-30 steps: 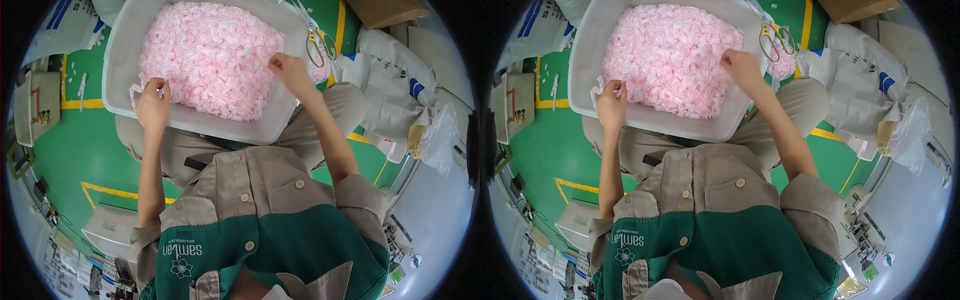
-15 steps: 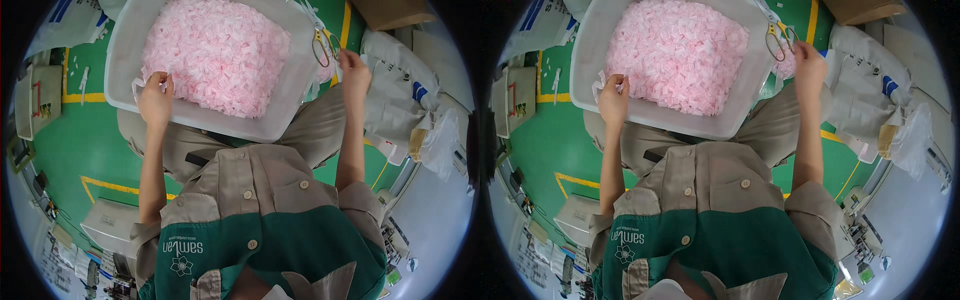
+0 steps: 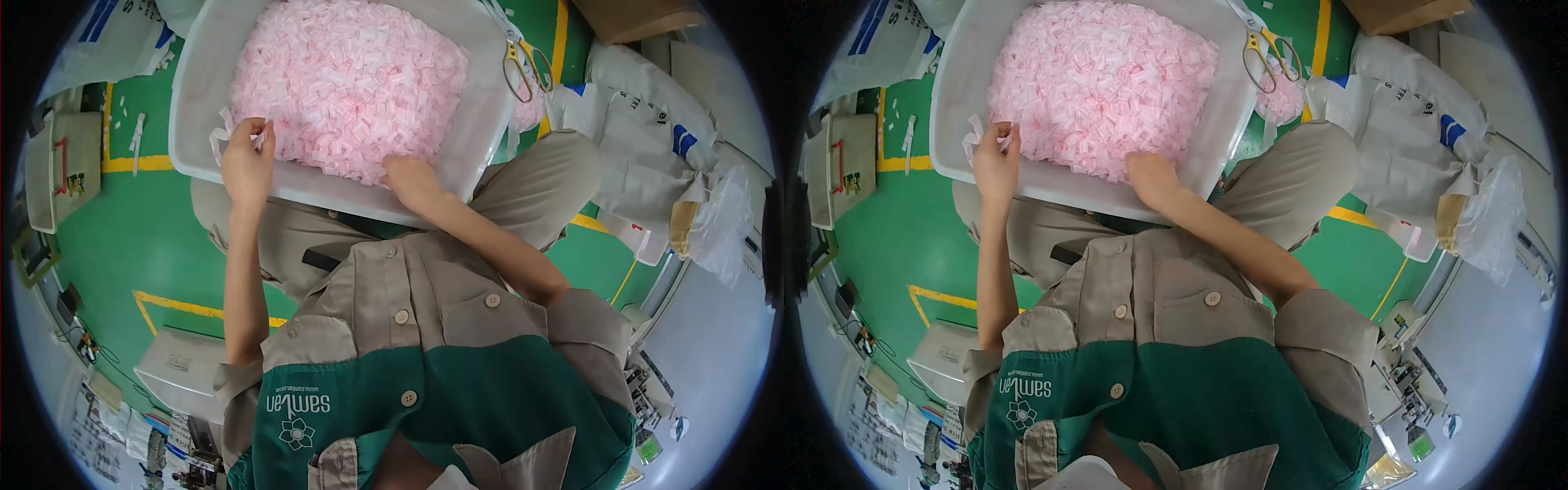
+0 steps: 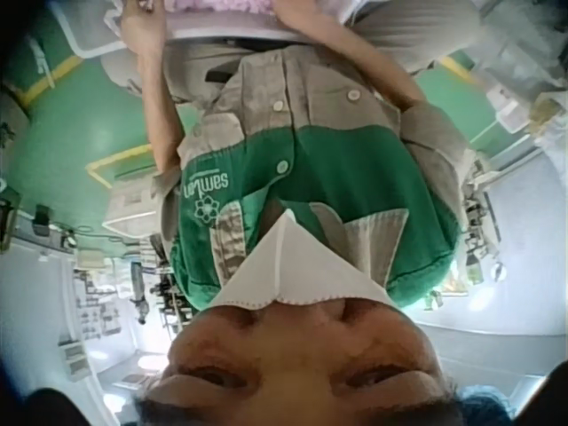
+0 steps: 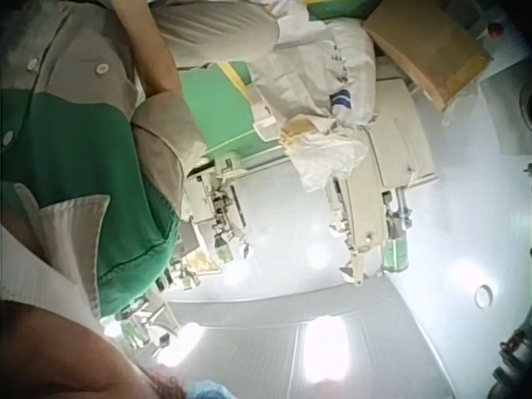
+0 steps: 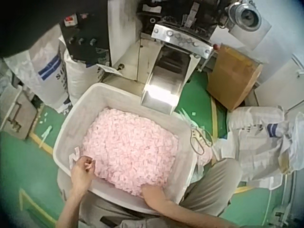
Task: The person sorts small pink plastic components from a manufacturing machine bin by hand, then trims a sample component with scissors.
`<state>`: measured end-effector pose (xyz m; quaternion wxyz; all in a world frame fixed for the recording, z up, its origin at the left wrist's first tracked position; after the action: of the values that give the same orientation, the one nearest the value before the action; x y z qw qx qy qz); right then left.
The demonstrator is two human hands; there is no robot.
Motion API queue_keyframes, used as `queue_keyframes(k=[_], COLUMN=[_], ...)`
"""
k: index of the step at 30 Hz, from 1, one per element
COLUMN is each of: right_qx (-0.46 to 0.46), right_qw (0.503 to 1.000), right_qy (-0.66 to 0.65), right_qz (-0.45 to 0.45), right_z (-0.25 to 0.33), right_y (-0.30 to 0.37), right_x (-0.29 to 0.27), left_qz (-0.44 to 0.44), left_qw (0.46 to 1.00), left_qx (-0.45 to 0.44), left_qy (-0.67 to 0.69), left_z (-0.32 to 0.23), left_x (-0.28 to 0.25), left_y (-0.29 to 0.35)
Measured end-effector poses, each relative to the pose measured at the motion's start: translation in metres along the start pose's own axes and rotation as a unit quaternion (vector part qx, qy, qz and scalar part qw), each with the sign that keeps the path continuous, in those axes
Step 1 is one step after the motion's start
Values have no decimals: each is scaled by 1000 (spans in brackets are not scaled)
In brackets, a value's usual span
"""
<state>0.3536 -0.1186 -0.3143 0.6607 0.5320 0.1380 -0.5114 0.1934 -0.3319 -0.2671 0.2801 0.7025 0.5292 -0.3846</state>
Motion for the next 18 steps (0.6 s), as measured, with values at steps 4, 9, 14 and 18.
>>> queue_keyframes(k=[4,9,14,18], right_qx=[-71,31,-10,-98], right_qw=[997,997,1000,990], right_qy=[-9,2,27,33], right_qz=[17,-73,-6,94], right_z=[-6,-23,15,19], right_y=[-1,-10,-7,-18], right_x=[-16,-38,-7,0], left_qz=[-36,-98,-103,-112], left_qw=[997,995,993,993], left_qx=[12,9,-22,-16], left_qy=[70,-6,46,23], left_z=[24,62,53,50], left_x=[-12,-31,-26,-25], left_y=[-13,-39,-35,-34])
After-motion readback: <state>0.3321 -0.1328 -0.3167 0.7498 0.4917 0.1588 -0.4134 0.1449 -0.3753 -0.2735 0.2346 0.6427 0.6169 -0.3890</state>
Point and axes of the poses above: each hand's wrist, its own y-axis away from the middle knuckle, its own x-axis out of the palm, z = x × y, the point moved 3 cm from there along -y, towards the middle knuckle, and after that the axes turned 4 degrees about x, right-handed, at the moved point
